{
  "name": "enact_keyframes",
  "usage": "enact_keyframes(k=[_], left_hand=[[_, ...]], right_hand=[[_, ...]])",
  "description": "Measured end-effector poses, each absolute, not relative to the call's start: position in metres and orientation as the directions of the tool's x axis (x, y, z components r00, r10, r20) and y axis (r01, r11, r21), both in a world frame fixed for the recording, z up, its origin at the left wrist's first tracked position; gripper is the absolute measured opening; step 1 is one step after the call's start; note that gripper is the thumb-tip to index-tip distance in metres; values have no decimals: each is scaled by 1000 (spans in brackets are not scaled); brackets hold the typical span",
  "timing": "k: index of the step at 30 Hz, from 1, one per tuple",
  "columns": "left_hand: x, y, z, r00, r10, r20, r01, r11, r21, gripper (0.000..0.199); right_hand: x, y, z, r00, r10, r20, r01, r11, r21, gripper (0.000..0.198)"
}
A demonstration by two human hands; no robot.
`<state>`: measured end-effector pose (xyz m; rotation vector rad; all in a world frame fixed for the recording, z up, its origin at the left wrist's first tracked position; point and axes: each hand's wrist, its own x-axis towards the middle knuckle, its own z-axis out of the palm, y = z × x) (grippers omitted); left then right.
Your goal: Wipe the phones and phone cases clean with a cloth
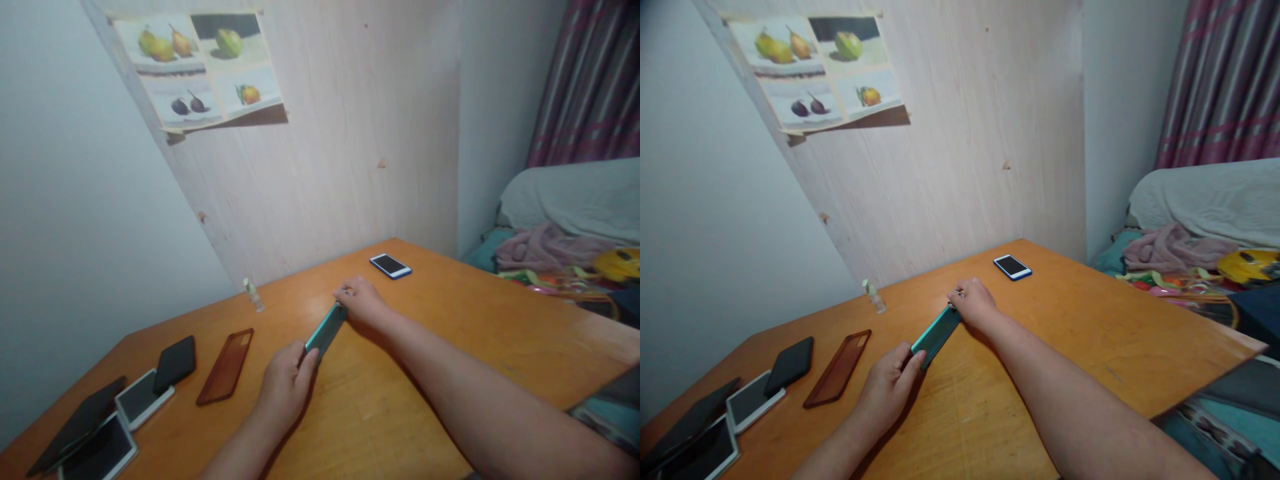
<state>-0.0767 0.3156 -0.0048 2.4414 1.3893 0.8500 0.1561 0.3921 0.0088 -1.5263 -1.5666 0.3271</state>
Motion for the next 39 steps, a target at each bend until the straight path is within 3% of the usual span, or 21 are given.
enact_keyframes(k=[3, 8, 15, 21, 27, 34, 36, 39], left_hand=[[-77, 316, -3, 409, 830, 379, 728, -547, 413, 35], [-78, 318, -2, 408, 839, 360, 724, -537, 433, 35], [-79, 318, -2, 424, 835, 351, 715, -546, 437, 37], [-79, 318, -3, 416, 846, 334, 698, -533, 478, 36], [-77, 318, -1, 420, 843, 335, 707, -536, 461, 36], [-77, 317, 1, 412, 845, 341, 688, -534, 492, 35], [-78, 318, 0, 405, 848, 342, 694, -529, 489, 35], [-78, 319, -1, 409, 851, 331, 703, -524, 480, 36]], right_hand=[[156, 389, 11, 184, 899, 398, 669, 182, -720, 14], [138, 377, 11, -21, 882, 471, 680, 357, -640, 11], [156, 384, 16, 158, 889, 429, 721, 193, -665, 16], [128, 365, 16, -99, 858, 504, 678, 429, -597, 13], [146, 375, 22, 125, 901, 416, 765, 180, -618, 17], [114, 351, 19, -175, 846, 504, 664, 479, -574, 14], [118, 354, 19, -138, 862, 488, 680, 440, -586, 15], [133, 366, 20, 42, 898, 438, 745, 264, -613, 15]])
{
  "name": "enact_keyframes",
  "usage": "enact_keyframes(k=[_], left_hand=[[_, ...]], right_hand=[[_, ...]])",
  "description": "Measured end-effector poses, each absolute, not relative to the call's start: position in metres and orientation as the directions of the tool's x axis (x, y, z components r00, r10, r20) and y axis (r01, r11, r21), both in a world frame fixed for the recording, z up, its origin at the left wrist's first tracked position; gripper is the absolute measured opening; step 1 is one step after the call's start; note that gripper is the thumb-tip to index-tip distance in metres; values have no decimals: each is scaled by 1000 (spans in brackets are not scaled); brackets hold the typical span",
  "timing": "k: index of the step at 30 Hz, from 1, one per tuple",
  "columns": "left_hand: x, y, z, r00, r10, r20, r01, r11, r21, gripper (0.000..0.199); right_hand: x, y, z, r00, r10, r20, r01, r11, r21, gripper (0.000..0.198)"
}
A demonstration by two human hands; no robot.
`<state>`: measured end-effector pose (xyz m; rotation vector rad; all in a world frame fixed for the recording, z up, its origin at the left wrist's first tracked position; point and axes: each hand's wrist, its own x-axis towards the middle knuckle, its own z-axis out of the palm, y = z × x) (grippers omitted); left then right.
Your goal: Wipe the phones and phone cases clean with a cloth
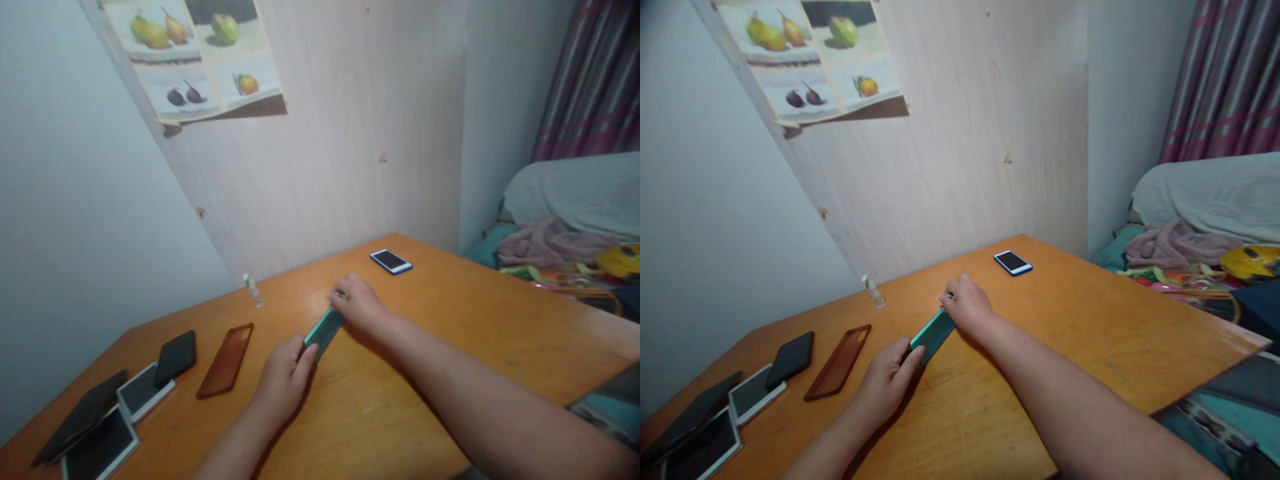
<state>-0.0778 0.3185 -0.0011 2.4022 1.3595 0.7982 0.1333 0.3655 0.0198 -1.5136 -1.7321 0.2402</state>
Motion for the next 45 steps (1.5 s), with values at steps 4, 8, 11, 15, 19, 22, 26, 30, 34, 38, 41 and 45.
enact_keyframes(k=[4, 8, 11, 15, 19, 22, 26, 30, 34, 38, 41, 45], left_hand=[[-79, 320, -3, 417, 852, 318, 698, -524, 489, 37], [-80, 321, -4, 411, 849, 330, 683, -527, 505, 36], [-79, 321, -4, 394, 858, 329, 685, -513, 517, 37], [-78, 321, -4, 394, 863, 317, 686, -506, 523, 37], [-78, 320, -4, 394, 862, 319, 670, -506, 542, 37], [-79, 319, -4, 395, 860, 323, 654, -510, 559, 36], [-79, 319, -4, 393, 857, 333, 643, -515, 567, 35], [-78, 320, -5, 390, 862, 323, 639, -506, 579, 37], [-79, 321, -7, 385, 866, 318, 640, -499, 584, 36], [-81, 321, -8, 390, 865, 316, 637, -501, 586, 36], [-81, 321, -7, 395, 862, 317, 640, -506, 578, 36], [-80, 320, -5, 397, 862, 315, 637, -505, 582, 37]], right_hand=[[134, 368, 17, 45, 883, 467, 739, 285, -610, 12], [126, 365, 15, 6, 840, 543, 616, 425, -664, 7], [132, 373, 20, 213, 869, 448, 294, 380, -877, 4], [142, 385, 26, 276, 923, 268, -30, 287, -958, 11], [143, 390, 16, 290, 919, 268, 132, 239, -962, 5], [146, 392, 8, 325, 895, 304, 325, 196, -925, 5], [155, 392, 7, 312, 875, 370, 530, 162, -832, 3], [153, 383, 14, 218, 885, 411, 651, 182, -737, 14], [133, 366, 18, 66, 890, 452, 724, 269, -635, 26], [126, 359, 20, -96, 876, 472, 739, 380, -556, 17], [140, 369, 21, -6, 908, 419, 782, 265, -564, 19], [161, 384, 21, 132, 914, 383, 802, 129, -583, 24]])
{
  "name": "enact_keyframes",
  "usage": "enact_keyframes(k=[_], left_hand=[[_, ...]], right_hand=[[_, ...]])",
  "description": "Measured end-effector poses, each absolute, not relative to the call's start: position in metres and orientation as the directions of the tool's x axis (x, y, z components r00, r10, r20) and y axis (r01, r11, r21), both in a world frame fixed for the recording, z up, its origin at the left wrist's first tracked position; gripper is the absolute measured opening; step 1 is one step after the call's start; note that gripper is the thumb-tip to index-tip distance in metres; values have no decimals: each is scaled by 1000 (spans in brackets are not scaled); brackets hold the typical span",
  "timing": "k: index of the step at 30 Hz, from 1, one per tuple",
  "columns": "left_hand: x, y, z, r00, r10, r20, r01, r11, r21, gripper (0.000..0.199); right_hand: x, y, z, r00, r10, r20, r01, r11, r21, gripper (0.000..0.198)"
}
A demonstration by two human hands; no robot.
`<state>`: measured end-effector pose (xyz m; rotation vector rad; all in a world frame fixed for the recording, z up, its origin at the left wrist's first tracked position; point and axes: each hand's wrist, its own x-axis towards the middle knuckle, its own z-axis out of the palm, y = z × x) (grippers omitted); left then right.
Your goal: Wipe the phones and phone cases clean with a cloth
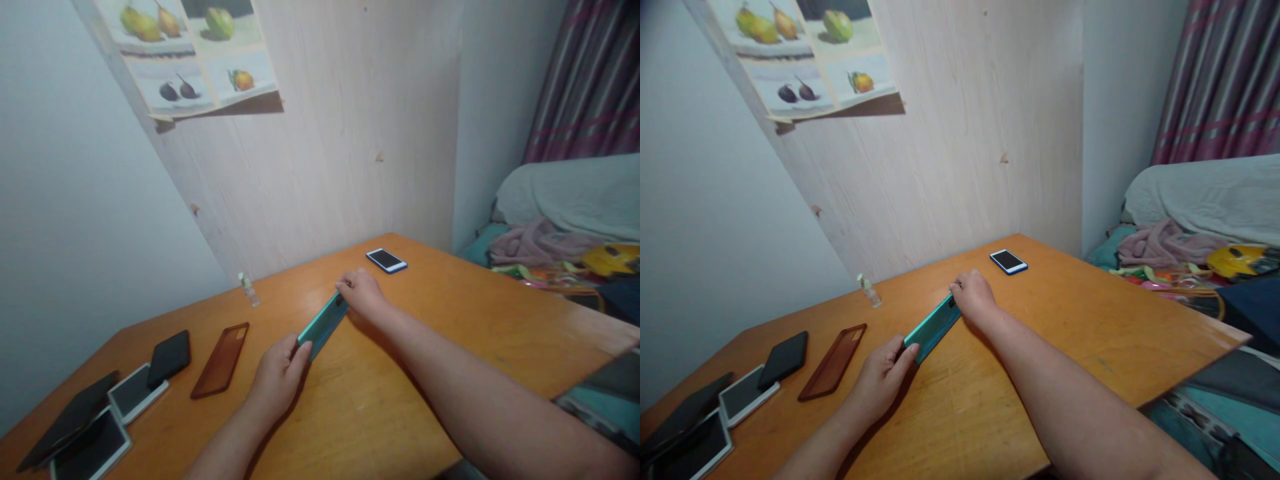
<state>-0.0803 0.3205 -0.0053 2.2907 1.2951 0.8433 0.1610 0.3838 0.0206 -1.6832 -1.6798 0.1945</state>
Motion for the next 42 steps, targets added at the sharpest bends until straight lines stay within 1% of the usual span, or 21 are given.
enact_keyframes(k=[3, 8, 9, 11, 14, 17, 20, 23, 25, 27, 28, 30, 32, 34, 36, 39, 41, 42], left_hand=[[-80, 321, -6, 390, 864, 319, 625, -502, 598, 36], [-81, 321, -6, 394, 868, 302, 603, -493, 628, 35], [-81, 321, -6, 397, 868, 299, 601, -492, 630, 35], [-81, 321, -5, 398, 868, 298, 607, -493, 624, 35], [-80, 321, -5, 398, 865, 304, 627, -499, 599, 35], [-80, 321, -5, 398, 861, 315, 628, -506, 591, 36], [-80, 321, -5, 391, 862, 323, 623, -506, 597, 35], [-80, 320, -4, 415, 849, 326, 583, -523, 621, 30], [-80, 320, -3, 450, 829, 332, 537, -549, 641, 25], [-80, 320, -4, 454, 827, 333, 539, -552, 636, 25], [-80, 320, -4, 442, 834, 330, 562, -544, 623, 27], [-81, 320, -6, 418, 848, 326, 609, -528, 592, 33], [-81, 320, -7, 412, 852, 325, 628, -523, 577, 35], [-80, 320, -6, 404, 856, 322, 633, -516, 577, 35], [-79, 319, -3, 398, 860, 319, 627, -509, 590, 33], [-78, 317, 1, 451, 831, 326, 549, -547, 632, 25], [-77, 316, 2, 474, 816, 331, 531, -565, 632, 24], [-77, 316, 2, 468, 821, 328, 554, -562, 615, 26]], right_hand=[[157, 382, 21, 123, 917, 379, 805, 131, -579, 23], [133, 363, 25, -62, 911, 407, 775, 301, -556, 17], [132, 362, 26, -78, 912, 403, 770, 311, -557, 16], [136, 364, 27, -47, 925, 377, 776, 271, -570, 18], [150, 372, 28, 77, 938, 337, 793, 147, -591, 22], [153, 373, 29, 100, 937, 335, 795, 127, -593, 22], [134, 358, 29, -10, 935, 354, 776, 230, -587, 19], [109, 335, 30, -200, 889, 412, 708, 422, -566, 19], [100, 325, 32, -281, 863, 420, 678, 488, -550, 18], [103, 325, 35, -277, 881, 384, 695, 460, -552, 19], [107, 327, 37, -238, 903, 358, 720, 411, -559, 20], [120, 336, 41, -106, 947, 303, 776, 269, -570, 22], [130, 344, 43, 15, 961, 275, 812, 149, -564, 21], [130, 345, 43, 37, 958, 284, 826, 130, -548, 21], [121, 338, 41, -44, 947, 317, 814, 218, -539, 21], [101, 322, 38, -212, 904, 372, 761, 391, -517, 22], [96, 318, 39, -241, 893, 380, 758, 417, -501, 22], [97, 319, 40, -216, 905, 367, 774, 388, -501, 21]])
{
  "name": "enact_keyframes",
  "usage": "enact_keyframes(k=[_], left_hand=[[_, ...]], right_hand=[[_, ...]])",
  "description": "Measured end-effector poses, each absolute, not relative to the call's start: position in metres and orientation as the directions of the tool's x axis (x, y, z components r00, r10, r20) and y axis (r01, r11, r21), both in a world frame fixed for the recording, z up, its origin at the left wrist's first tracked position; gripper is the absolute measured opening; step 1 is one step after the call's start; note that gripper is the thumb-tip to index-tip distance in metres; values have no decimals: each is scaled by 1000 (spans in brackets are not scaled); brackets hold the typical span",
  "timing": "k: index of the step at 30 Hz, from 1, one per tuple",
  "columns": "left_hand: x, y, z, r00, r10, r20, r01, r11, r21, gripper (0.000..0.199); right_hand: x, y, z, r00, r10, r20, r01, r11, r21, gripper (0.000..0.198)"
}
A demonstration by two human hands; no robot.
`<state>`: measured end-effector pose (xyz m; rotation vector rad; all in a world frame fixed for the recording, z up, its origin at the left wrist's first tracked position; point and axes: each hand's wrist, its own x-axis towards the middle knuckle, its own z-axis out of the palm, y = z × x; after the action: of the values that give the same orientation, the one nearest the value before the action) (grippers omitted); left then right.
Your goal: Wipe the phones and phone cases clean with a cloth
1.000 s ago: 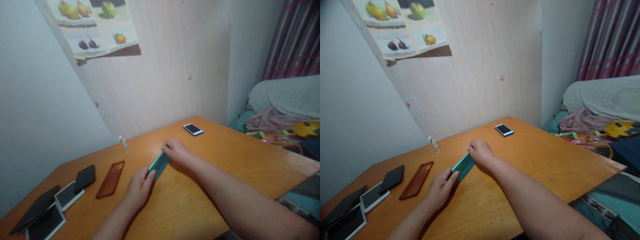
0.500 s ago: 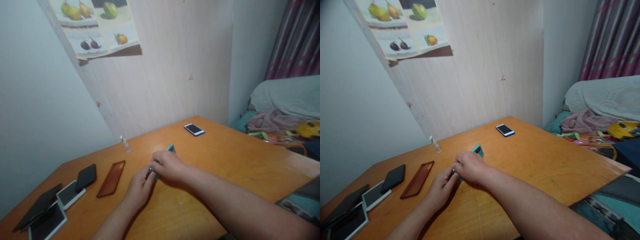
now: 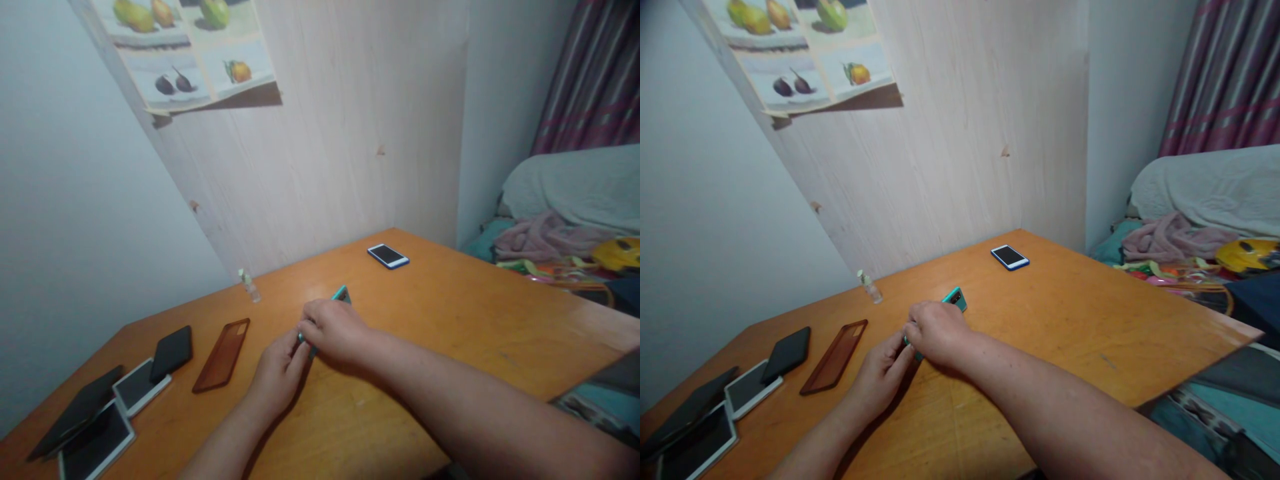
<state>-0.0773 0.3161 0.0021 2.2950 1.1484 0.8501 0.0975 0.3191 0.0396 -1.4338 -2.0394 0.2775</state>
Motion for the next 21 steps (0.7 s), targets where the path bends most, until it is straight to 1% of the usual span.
enact_keyframes(k=[3, 5, 8, 9, 11, 13, 15, 17, 19, 21], left_hand=[[-78, 317, 0, 428, 847, 316, 647, -531, 546, 33], [-79, 318, -1, 431, 846, 313, 660, -532, 530, 34], [-80, 318, -2, 435, 842, 320, 655, -540, 529, 35], [-80, 318, -2, 431, 844, 320, 654, -536, 533, 35], [-80, 318, -1, 421, 851, 313, 653, -524, 547, 35], [-80, 318, -1, 414, 856, 310, 645, -517, 564, 34], [-80, 317, 0, 439, 840, 320, 603, -539, 588, 29], [-80, 317, 0, 475, 816, 329, 556, -568, 606, 24], [-80, 317, 0, 472, 818, 328, 571, -567, 594, 25], [-81, 318, -1, 443, 838, 319, 628, -544, 556, 31]], right_hand=[[118, 335, 43, -37, 955, 294, 830, 194, -523, 21], [135, 349, 44, 89, 964, 252, 847, 60, -528, 21], [149, 361, 45, 164, 955, 248, 854, -12, -519, 22], [147, 360, 44, 155, 954, 257, 857, 0, -516, 22], [137, 353, 43, 85, 955, 283, 856, 76, -512, 22], [121, 340, 41, -41, 944, 327, 835, 212, -507, 22], [106, 327, 39, -177, 908, 380, 797, 359, -486, 22], [97, 320, 38, -254, 880, 401, 774, 434, -461, 22], [100, 322, 39, -233, 897, 375, 791, 399, -463, 23], [113, 332, 40, -115, 940, 322, 829, 269, -490, 24]])
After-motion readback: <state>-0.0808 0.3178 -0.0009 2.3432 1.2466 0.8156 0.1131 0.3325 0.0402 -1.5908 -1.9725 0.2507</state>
